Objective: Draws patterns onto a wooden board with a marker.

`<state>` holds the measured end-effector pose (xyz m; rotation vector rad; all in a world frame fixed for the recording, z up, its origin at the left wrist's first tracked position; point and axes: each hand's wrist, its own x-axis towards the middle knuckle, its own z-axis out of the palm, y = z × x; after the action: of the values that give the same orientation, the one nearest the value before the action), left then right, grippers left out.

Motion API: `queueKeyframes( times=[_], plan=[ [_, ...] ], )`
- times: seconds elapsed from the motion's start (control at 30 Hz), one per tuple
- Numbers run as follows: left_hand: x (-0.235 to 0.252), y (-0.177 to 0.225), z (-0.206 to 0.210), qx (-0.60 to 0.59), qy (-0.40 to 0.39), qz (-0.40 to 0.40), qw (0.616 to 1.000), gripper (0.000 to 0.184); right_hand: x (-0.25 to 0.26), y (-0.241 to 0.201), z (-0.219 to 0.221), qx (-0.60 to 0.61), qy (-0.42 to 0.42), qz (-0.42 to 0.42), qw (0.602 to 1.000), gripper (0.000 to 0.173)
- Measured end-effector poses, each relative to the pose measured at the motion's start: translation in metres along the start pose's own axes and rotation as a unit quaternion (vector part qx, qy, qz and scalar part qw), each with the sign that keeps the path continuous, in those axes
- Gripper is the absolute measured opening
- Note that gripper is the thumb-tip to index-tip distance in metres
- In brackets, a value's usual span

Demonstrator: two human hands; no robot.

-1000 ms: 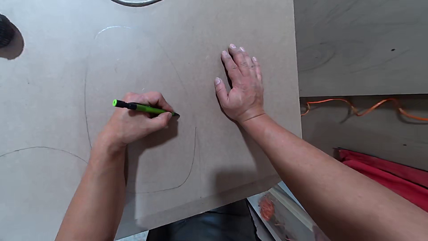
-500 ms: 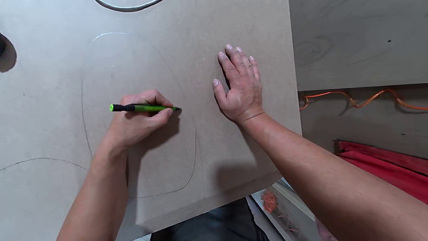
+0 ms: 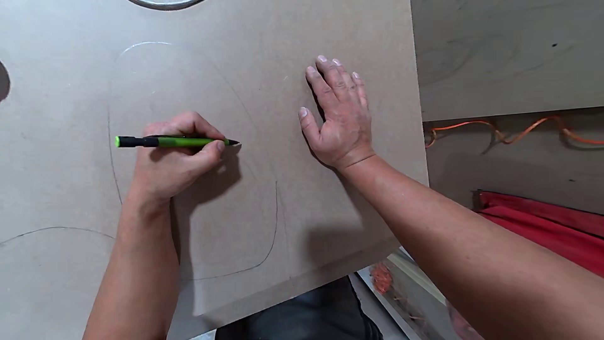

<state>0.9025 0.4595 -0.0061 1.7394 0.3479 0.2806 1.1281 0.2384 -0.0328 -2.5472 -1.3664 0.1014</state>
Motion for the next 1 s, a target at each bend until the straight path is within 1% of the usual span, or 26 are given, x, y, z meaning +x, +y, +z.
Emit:
queueKeyframes(
  times=[0.07,0.2,0.27,0.5,0.67,0.77,0.83,1.0],
  plan=[
    [-0.001,0.002,-0.002,0.007,-0.024,-0.009,1.000,0.011,-0.001,0.000,0.000,-0.001,-0.002,0.001,1.000,0.065],
    [-0.006,0.012,0.003,0.029,-0.076,-0.036,0.996,0.006,0.000,0.000,0.000,0.000,-0.005,0.002,1.000,0.065],
    [-0.006,0.012,0.005,0.036,-0.097,-0.031,0.994,0.007,0.000,0.000,0.000,-0.001,-0.005,0.002,1.000,0.065],
    [-0.006,0.012,0.005,0.053,-0.110,-0.030,0.992,0.007,0.000,0.000,-0.001,-0.003,-0.001,-0.001,1.000,0.064],
    [-0.006,0.013,0.006,0.043,-0.116,-0.036,0.992,0.005,-0.001,0.000,0.000,0.000,0.000,-0.001,1.000,0.064],
    [-0.005,0.013,0.006,0.052,-0.115,-0.035,0.991,0.005,0.000,0.000,-0.001,-0.003,-0.006,0.001,1.000,0.065],
    [-0.006,0.014,0.007,0.057,-0.100,-0.037,0.993,0.005,0.000,0.000,-0.001,-0.003,-0.008,0.002,1.000,0.065],
    [-0.007,0.012,0.015,0.045,-0.016,-0.046,0.998,0.007,0.000,0.001,0.000,0.000,0.002,-0.002,1.000,0.065]
  ],
)
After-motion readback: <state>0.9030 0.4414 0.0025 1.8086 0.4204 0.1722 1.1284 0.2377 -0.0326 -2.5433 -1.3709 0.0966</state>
